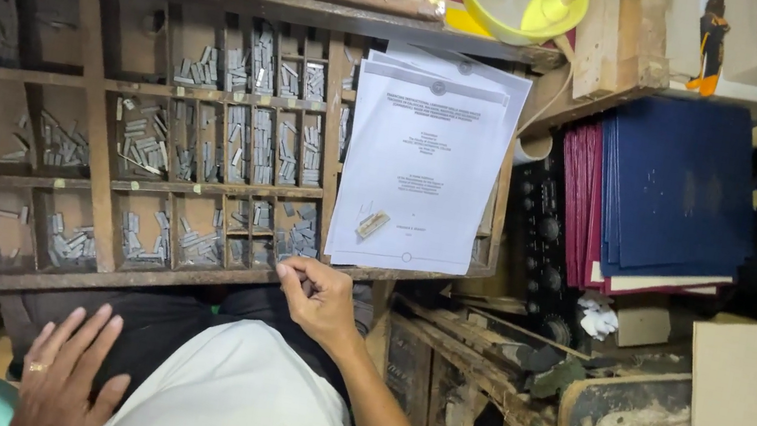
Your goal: Manually selecting metal type characters from a type case and arranging them on a printing press bed to create a text layout.
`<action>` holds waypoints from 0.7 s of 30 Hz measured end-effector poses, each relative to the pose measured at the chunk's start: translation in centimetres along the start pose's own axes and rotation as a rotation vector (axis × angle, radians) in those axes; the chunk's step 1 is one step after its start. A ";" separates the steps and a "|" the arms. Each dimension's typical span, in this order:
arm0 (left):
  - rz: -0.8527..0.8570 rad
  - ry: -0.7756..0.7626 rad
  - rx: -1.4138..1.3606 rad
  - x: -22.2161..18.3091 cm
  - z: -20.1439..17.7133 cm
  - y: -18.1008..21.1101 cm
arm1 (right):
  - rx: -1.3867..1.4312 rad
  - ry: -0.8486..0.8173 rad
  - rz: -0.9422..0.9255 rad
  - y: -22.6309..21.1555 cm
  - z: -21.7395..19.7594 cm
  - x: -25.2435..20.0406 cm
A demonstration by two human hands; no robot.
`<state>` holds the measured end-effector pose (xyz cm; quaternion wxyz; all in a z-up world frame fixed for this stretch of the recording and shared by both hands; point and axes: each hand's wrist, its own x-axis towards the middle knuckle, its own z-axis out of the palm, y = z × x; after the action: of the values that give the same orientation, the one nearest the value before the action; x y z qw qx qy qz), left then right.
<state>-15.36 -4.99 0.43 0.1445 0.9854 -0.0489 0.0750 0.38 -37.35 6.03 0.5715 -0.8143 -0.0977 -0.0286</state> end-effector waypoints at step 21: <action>0.024 -0.151 -0.041 2.1 -2.0 0.3 | -0.044 0.018 -0.032 -0.3 0.5 0.2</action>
<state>-13.56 -4.88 2.74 0.1597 0.9845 -0.0730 0.0013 0.47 -36.74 6.17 0.5538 -0.8246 -0.1050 -0.0471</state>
